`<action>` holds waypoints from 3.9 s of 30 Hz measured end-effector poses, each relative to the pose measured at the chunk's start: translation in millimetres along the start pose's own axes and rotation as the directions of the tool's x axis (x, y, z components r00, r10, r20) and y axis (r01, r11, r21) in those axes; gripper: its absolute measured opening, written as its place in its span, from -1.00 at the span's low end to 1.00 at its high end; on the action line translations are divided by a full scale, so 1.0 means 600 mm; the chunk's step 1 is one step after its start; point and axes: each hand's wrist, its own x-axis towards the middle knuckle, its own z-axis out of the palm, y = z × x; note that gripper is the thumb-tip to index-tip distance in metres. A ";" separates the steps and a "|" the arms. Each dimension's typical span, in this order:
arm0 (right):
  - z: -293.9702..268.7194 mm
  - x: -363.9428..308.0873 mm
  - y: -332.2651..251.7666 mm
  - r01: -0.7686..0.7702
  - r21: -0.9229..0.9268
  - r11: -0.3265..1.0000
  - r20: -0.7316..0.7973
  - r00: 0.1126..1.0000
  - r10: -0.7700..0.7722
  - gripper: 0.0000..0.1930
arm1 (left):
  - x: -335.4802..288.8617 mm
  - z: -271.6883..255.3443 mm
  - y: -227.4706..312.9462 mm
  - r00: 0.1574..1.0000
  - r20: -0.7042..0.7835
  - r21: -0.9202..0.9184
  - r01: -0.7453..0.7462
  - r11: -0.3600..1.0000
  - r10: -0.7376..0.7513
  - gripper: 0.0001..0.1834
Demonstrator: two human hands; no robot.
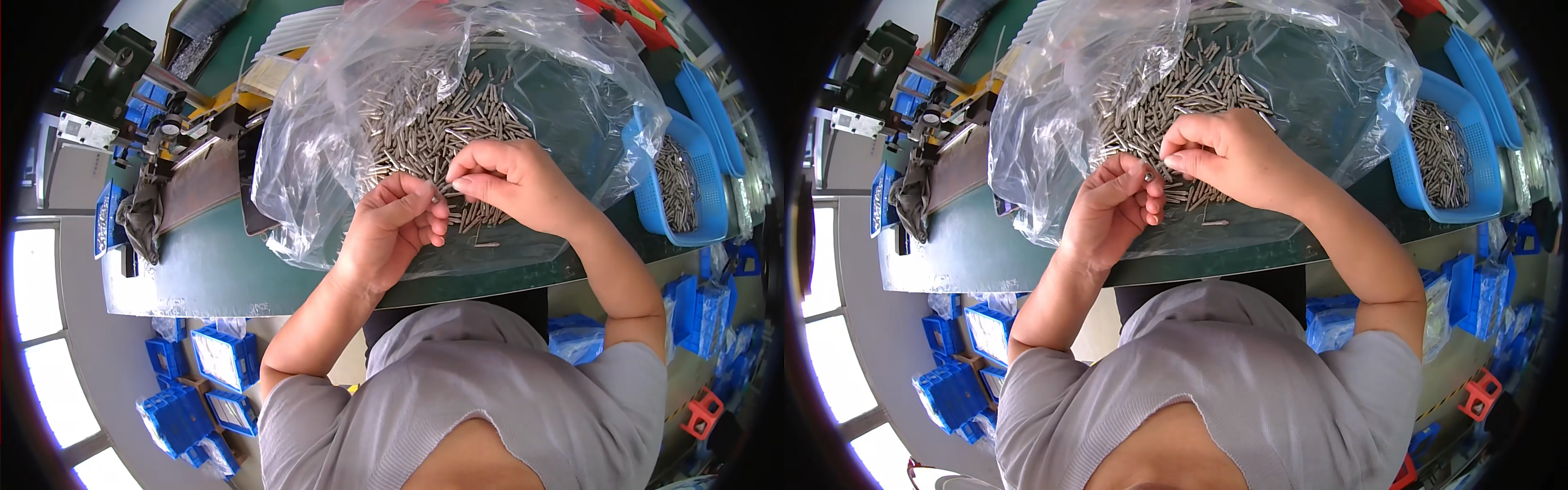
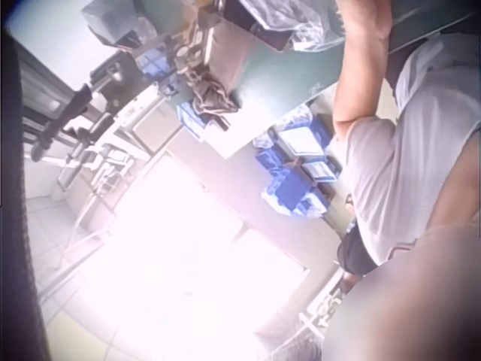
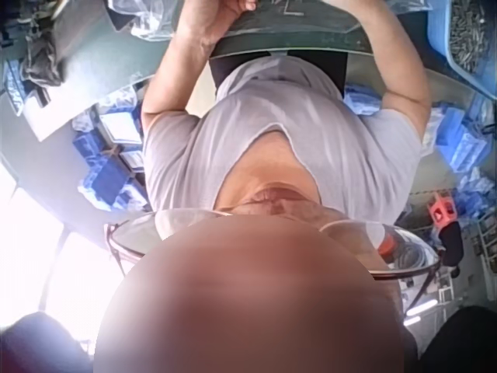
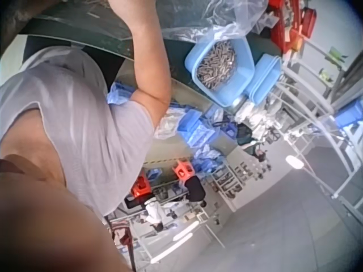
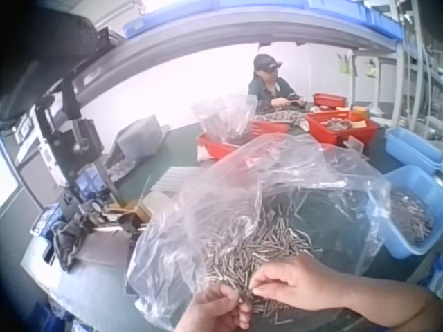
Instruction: Sorting small metal pins from a plastic bag into a bin.
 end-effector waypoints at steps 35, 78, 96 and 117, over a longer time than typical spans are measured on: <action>-0.052 0.004 0.026 -0.135 0.875 0.464 0.096 0.990 0.108 -0.83 | 0.011 -0.013 0.000 0.996 0.033 -0.046 -0.079 0.996 0.080 -0.90; 0.081 -0.038 -0.004 0.360 -0.120 0.925 -0.188 0.907 -0.378 -0.88 | -0.042 -0.010 -0.054 0.954 0.069 0.064 -0.298 0.953 0.293 -0.91; -0.227 -0.259 0.033 -0.701 -0.526 0.483 -0.848 0.480 -0.226 -0.84 | -0.055 -0.003 -0.061 0.921 0.058 0.118 -0.388 0.914 0.384 -0.95; -0.004 -0.031 0.018 0.277 -0.619 0.735 0.144 0.960 -0.240 -0.85 | -0.056 -0.008 -0.066 0.913 0.038 0.102 -0.408 0.907 0.407 -0.92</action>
